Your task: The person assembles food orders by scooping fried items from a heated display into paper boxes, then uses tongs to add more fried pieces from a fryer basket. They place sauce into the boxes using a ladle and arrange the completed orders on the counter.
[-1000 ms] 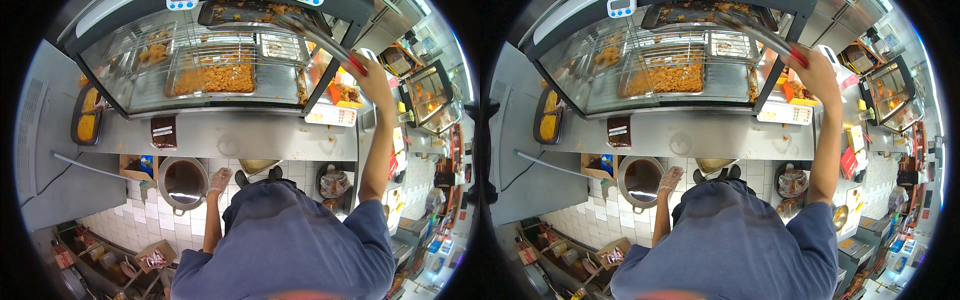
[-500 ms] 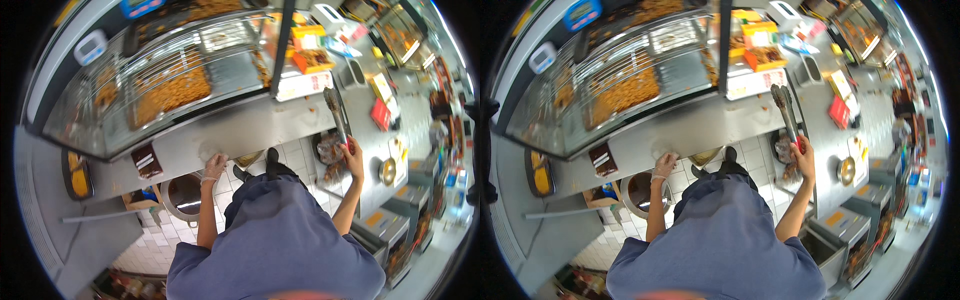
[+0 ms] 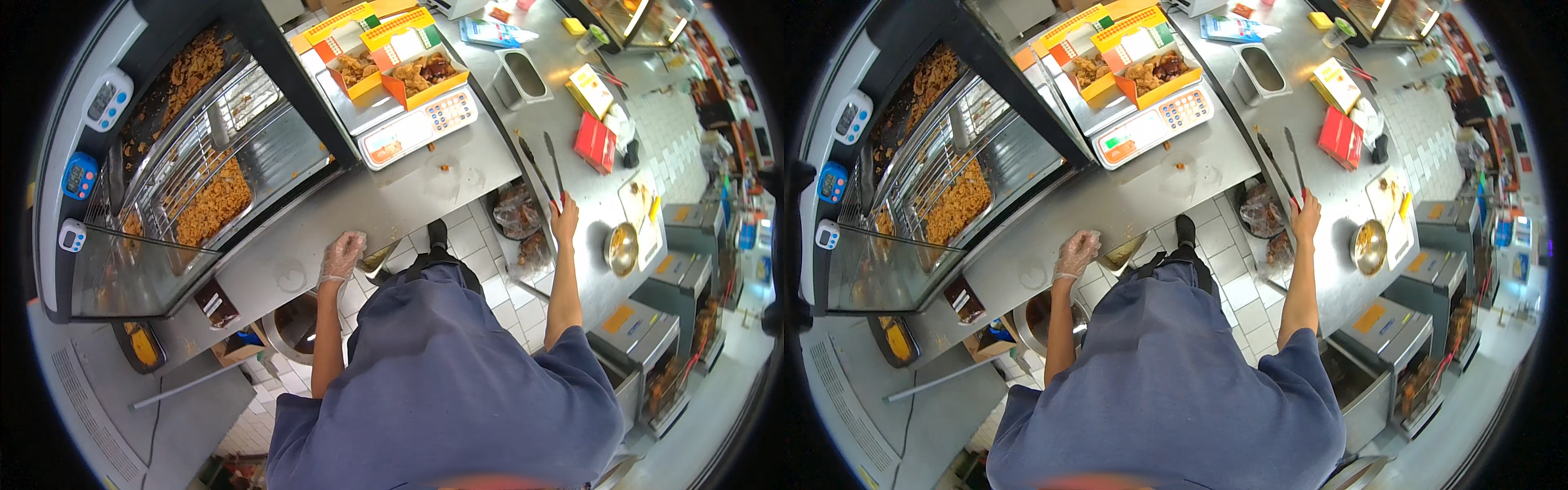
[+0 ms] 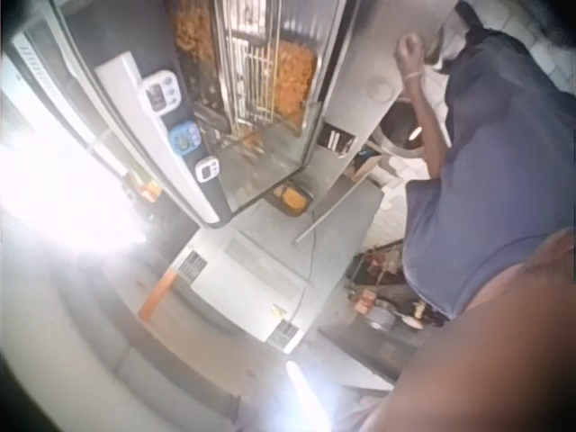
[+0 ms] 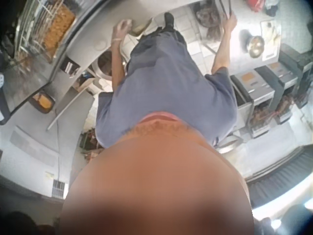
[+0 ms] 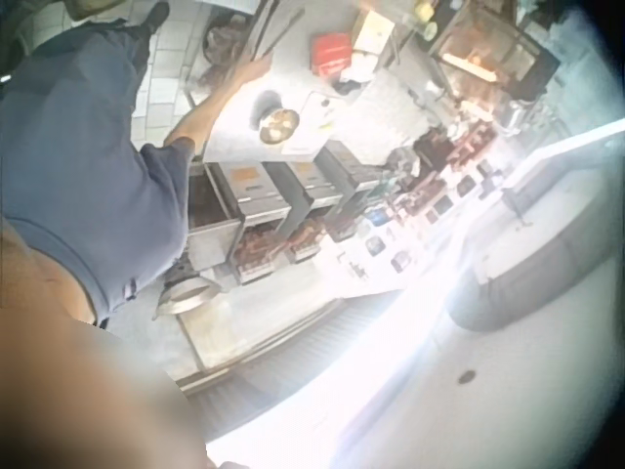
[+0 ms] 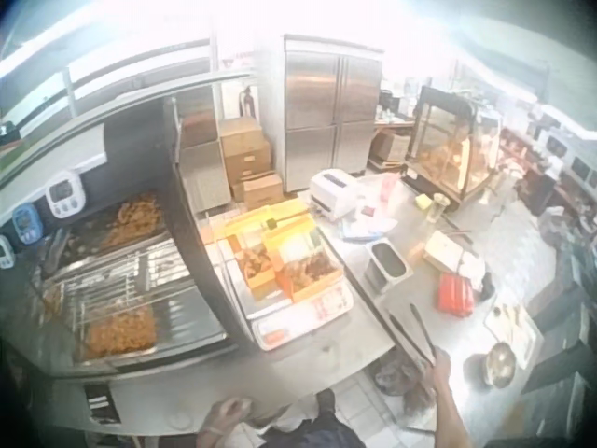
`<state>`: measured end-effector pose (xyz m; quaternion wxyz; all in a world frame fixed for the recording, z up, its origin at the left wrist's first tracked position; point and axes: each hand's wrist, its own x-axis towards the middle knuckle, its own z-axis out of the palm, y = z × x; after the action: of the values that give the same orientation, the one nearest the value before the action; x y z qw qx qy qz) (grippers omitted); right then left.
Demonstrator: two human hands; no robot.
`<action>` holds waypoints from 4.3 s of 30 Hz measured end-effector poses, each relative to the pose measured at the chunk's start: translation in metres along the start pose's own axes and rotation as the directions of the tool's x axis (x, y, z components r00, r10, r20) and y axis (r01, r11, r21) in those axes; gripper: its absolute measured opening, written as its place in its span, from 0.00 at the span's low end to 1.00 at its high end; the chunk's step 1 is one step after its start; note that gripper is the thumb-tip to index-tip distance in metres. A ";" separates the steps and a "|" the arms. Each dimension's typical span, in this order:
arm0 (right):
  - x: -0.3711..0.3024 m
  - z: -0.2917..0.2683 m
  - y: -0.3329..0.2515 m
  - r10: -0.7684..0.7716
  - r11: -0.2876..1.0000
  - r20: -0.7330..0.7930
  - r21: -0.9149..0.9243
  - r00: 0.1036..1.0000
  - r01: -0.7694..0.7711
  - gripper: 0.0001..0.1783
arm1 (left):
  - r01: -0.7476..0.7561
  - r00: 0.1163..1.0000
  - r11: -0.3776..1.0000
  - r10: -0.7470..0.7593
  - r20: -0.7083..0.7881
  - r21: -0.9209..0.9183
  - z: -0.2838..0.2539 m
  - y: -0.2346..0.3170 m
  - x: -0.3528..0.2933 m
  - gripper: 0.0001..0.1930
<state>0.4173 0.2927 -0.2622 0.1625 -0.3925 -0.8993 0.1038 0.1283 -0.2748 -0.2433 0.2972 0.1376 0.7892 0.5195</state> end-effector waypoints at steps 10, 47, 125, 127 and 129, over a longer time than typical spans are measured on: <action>0.083 0.024 -0.067 -0.077 0.973 -0.350 0.179 0.934 0.147 0.27 | -0.091 0.943 0.993 0.062 -0.326 -0.075 0.110 0.123 0.095 0.17; -0.096 -0.084 0.019 0.543 0.606 0.064 0.661 0.837 -0.443 0.13 | -0.254 0.852 0.966 0.201 0.484 0.046 0.394 0.189 0.120 0.14; -0.169 -0.131 0.357 0.494 0.392 -0.701 0.707 -0.513 -0.589 0.24 | -0.419 0.783 0.420 -0.281 0.555 0.805 0.720 0.291 0.166 0.23; -0.171 -0.127 0.353 0.474 0.407 -0.695 0.717 -0.540 -0.565 0.24 | -0.435 0.775 0.430 -0.268 0.572 0.791 0.720 0.290 0.168 0.22; -0.177 -0.123 0.344 0.462 0.422 -0.689 0.725 -0.559 -0.545 0.24 | -0.447 0.766 0.443 -0.259 0.588 0.777 0.716 0.285 0.167 0.21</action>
<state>0.8079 0.3998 -0.2942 0.6389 -0.7445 -0.1001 -0.1659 0.4093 0.4621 -0.2443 0.3940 0.4855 0.7795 -0.0373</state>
